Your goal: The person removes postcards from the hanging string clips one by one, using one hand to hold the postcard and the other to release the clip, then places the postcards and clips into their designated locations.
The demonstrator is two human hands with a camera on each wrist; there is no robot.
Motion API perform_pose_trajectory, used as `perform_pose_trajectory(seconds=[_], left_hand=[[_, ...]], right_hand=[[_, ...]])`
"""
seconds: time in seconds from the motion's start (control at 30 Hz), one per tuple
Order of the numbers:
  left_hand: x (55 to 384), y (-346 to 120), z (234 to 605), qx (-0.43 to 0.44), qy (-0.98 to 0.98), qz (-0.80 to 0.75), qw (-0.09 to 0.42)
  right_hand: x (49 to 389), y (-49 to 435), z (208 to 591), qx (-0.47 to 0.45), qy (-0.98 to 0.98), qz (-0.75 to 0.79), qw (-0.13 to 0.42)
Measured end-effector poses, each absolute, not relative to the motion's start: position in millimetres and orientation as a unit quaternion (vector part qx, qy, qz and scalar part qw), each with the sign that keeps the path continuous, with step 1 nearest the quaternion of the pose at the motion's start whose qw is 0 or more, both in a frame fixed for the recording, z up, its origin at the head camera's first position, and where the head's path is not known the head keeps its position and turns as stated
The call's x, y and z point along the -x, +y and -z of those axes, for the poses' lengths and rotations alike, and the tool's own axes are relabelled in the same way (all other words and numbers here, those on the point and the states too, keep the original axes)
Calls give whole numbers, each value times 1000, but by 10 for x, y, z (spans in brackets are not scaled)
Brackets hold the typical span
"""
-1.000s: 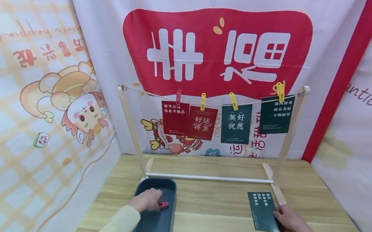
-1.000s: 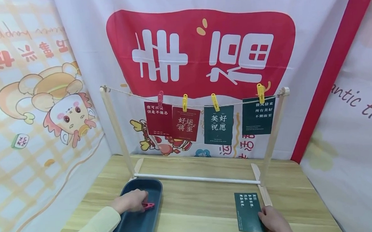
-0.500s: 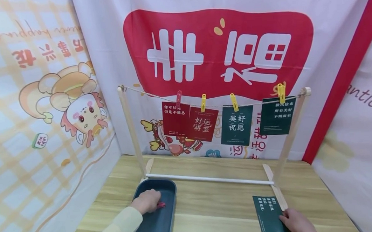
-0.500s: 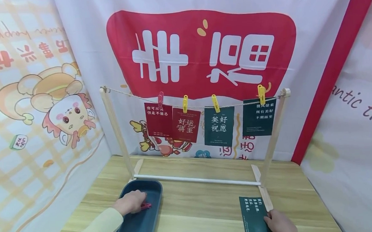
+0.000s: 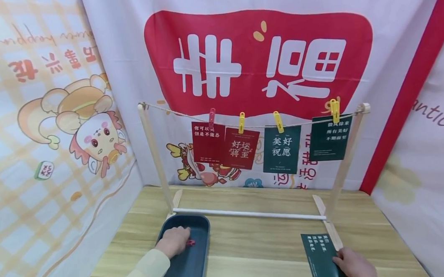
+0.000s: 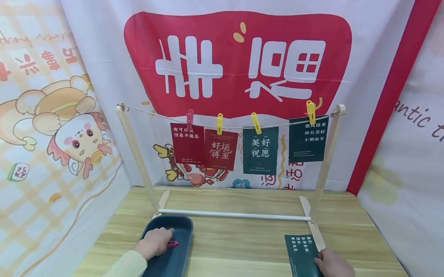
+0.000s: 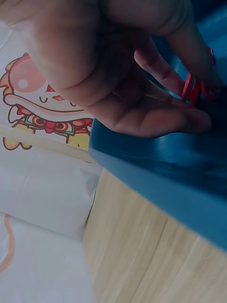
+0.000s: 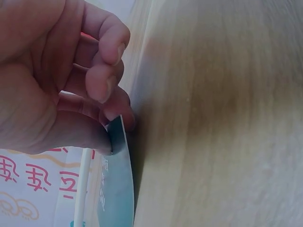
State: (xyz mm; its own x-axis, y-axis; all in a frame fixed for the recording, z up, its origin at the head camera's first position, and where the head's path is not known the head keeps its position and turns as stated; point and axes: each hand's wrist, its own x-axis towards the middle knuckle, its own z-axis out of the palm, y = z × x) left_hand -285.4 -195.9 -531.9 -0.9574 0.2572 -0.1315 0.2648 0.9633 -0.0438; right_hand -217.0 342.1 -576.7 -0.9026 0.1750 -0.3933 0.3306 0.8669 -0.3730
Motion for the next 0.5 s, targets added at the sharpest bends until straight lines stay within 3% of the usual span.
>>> perform_pose_trajectory(seconds=[0.33, 0.5], left_hand=[[2832, -1974, 5204, -119, 991, -18, 56], [2885, -1984, 5155, -143, 989, -33, -3]], right_hand=[[2196, 3396, 5805, -150, 947, 229, 165], [2184, 3366, 5745, -132, 954, 216, 159]])
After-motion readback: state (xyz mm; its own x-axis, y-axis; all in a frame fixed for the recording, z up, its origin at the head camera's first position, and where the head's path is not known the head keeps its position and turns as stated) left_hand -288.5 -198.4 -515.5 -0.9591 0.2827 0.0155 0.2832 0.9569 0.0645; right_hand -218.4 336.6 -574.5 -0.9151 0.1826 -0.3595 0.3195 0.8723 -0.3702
